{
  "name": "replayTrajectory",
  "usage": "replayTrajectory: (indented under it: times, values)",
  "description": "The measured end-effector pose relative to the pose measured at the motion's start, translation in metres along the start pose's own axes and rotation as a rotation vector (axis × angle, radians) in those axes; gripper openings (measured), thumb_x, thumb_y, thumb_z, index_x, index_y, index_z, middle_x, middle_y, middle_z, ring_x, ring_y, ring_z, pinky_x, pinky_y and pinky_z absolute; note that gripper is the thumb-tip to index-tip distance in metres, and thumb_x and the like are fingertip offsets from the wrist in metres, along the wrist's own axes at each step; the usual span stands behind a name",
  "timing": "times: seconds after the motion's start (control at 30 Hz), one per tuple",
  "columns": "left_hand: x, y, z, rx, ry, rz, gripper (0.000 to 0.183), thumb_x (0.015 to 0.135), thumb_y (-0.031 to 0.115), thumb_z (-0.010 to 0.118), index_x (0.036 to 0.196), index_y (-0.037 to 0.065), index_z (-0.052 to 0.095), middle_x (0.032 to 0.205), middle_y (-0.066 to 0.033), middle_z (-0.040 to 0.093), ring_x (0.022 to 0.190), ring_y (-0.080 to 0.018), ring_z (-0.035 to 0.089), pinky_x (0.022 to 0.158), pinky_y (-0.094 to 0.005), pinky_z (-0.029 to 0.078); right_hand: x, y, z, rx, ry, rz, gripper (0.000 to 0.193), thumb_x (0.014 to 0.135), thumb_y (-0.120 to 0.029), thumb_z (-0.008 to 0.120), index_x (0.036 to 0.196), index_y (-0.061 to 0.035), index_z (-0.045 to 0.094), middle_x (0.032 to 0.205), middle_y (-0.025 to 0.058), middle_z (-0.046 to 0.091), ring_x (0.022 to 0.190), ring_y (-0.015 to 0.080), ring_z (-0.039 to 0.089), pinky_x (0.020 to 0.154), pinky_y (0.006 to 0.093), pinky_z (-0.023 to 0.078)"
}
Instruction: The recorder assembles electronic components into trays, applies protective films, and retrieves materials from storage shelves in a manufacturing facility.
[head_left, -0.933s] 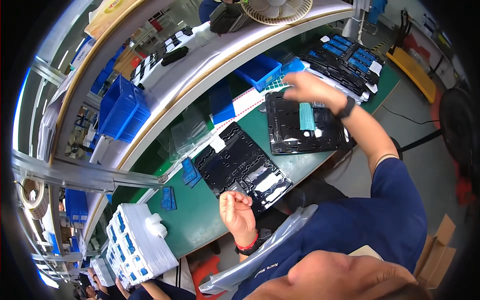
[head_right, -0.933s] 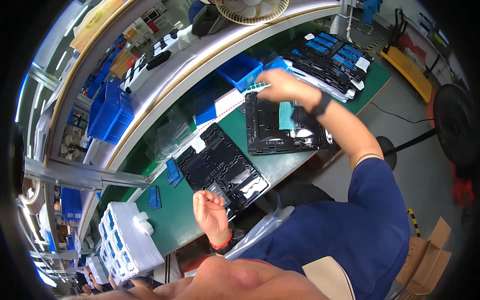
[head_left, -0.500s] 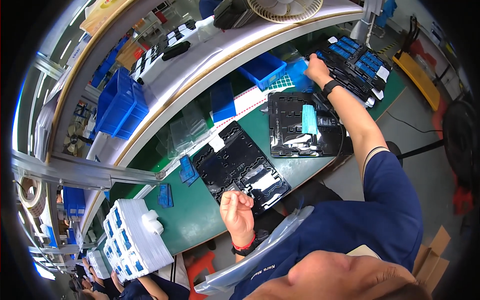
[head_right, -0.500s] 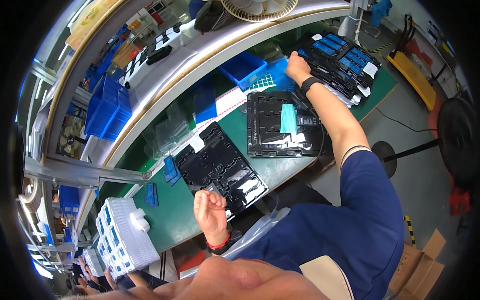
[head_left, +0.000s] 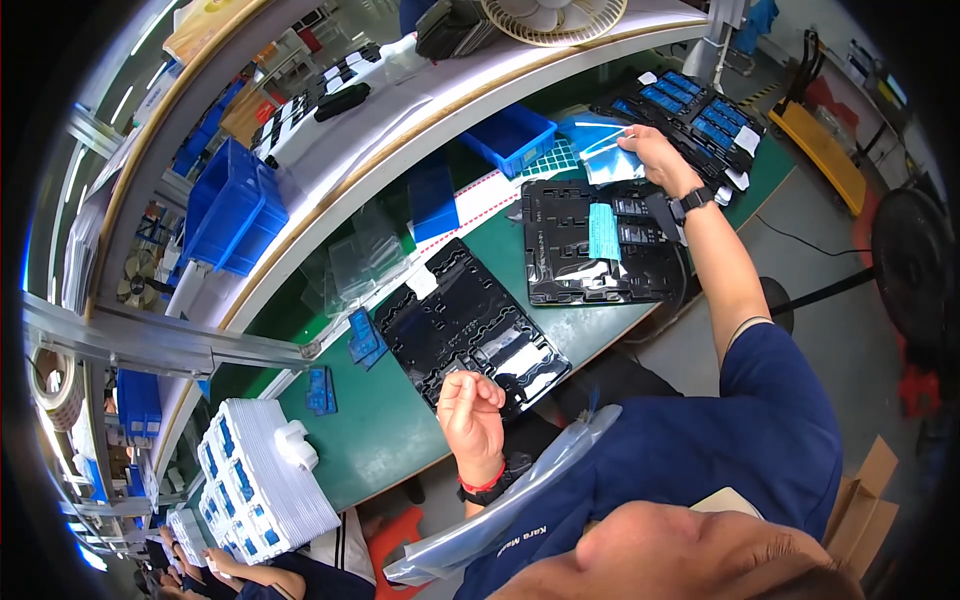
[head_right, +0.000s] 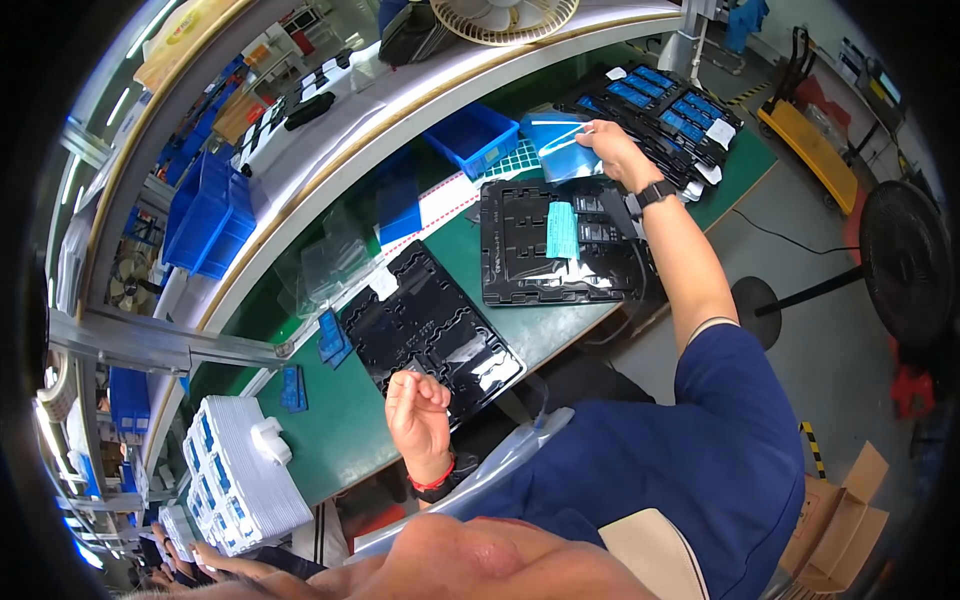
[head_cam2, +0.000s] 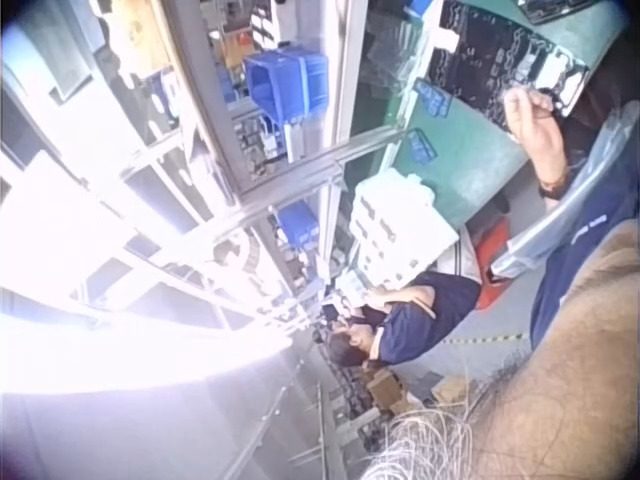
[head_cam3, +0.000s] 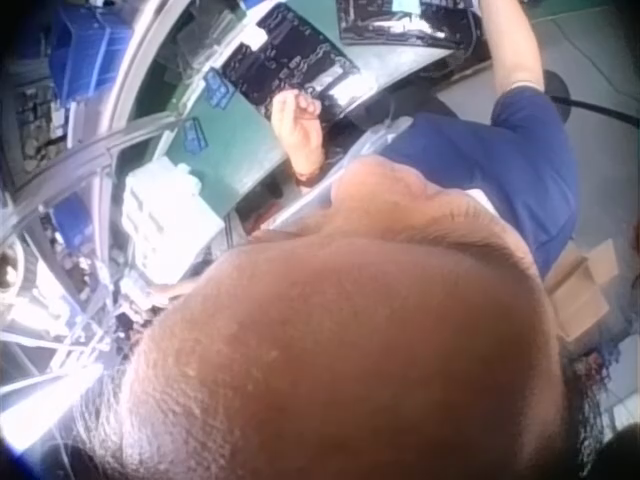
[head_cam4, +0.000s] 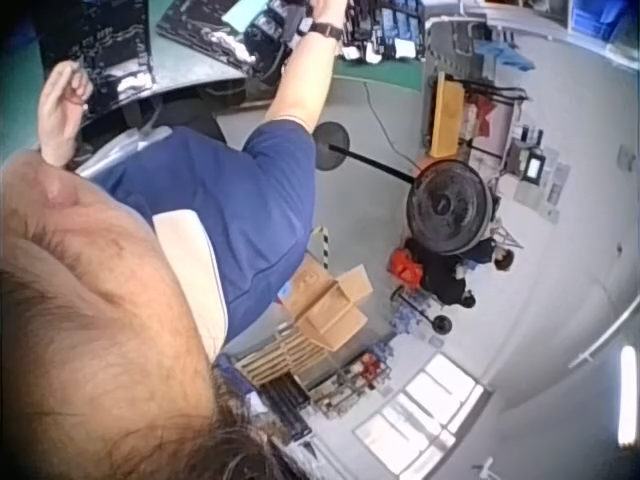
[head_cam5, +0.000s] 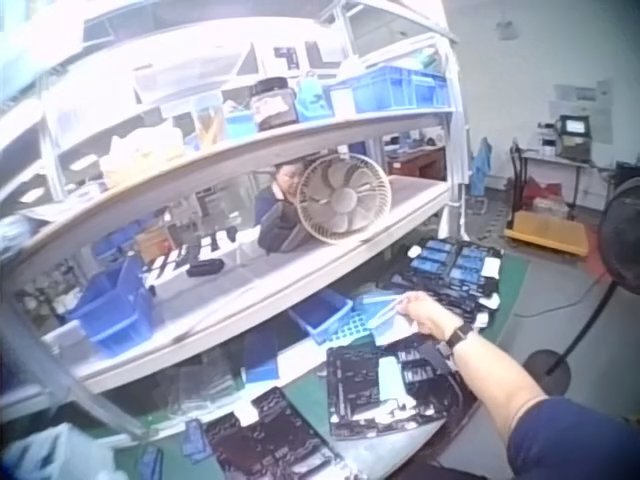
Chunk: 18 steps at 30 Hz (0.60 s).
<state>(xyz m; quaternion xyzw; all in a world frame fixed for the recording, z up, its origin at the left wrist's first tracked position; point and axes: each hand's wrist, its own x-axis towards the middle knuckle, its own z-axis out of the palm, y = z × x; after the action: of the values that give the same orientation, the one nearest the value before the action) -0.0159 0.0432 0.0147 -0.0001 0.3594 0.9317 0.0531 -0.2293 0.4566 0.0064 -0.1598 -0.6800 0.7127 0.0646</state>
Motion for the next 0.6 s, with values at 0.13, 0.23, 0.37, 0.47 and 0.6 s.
replayTrajectory:
  times: [0.13, 0.23, 0.37, 0.47, 0.6]
  values:
    - [0.000, -0.005, 0.001, 0.026, -0.011, -0.056, 0.010, 0.090, 0.011, 0.049, 0.087, 0.003, 0.053, 0.068, -0.0054, 0.050, 0.062, -0.0151, 0.047, 0.056, -0.0280, 0.040, -0.062, -0.017, 0.032, 0.199, -0.229, -0.242, 0.025, 0.081, 0.005, 0.053, 0.105, 0.0000, 0.051, 0.090, 0.0071, 0.061, 0.080, 0.0137, 0.059, 0.073, 0.0272, 0.048]
    - [-0.001, -0.007, 0.000, 0.025, -0.024, -0.097, 0.010, 0.090, 0.010, 0.049, 0.090, 0.002, 0.055, 0.072, -0.0069, 0.053, 0.065, -0.0163, 0.051, 0.060, -0.0292, 0.042, -0.108, -0.026, 0.062, 0.235, -0.389, -0.271, 0.041, 0.082, 0.005, 0.052, 0.121, -0.0013, 0.041, 0.100, 0.0086, 0.060, 0.086, 0.0113, 0.058, 0.078, 0.0237, 0.047]
    - [-0.001, -0.009, -0.002, 0.086, -0.085, -0.132, 0.021, 0.090, 0.010, 0.048, 0.105, -0.002, 0.055, 0.089, -0.0120, 0.060, 0.082, -0.0209, 0.058, 0.068, -0.0318, 0.047, -0.156, -0.034, 0.092, 0.289, -0.552, -0.266, 0.048, 0.082, 0.006, 0.052, 0.126, -0.0020, 0.035, 0.105, 0.0100, 0.058, 0.090, 0.0136, 0.059, 0.080, 0.0241, 0.047]
    - [-0.002, -0.010, -0.001, 0.137, -0.129, -0.142, 0.032, 0.091, 0.013, 0.047, 0.118, -0.006, 0.049, 0.105, -0.0171, 0.060, 0.097, -0.0240, 0.058, 0.078, -0.0334, 0.048, -0.181, -0.034, 0.108, 0.332, -0.690, -0.210, 0.051, 0.082, 0.004, 0.053, 0.129, -0.0014, 0.032, 0.108, 0.0113, 0.056, 0.092, 0.0171, 0.060, 0.082, 0.0277, 0.048]
    - [-0.004, -0.011, 0.001, 0.111, -0.228, -0.131, 0.050, 0.091, 0.027, 0.049, 0.128, -0.005, 0.038, 0.122, -0.0192, 0.049, 0.113, -0.0274, 0.049, 0.090, -0.0387, 0.043, -0.214, -0.034, 0.121, 0.323, -0.907, -0.064, 0.051, 0.083, 0.001, 0.054, 0.129, -0.0009, 0.032, 0.117, 0.0106, 0.050, 0.099, 0.0167, 0.057, 0.086, 0.0300, 0.046]
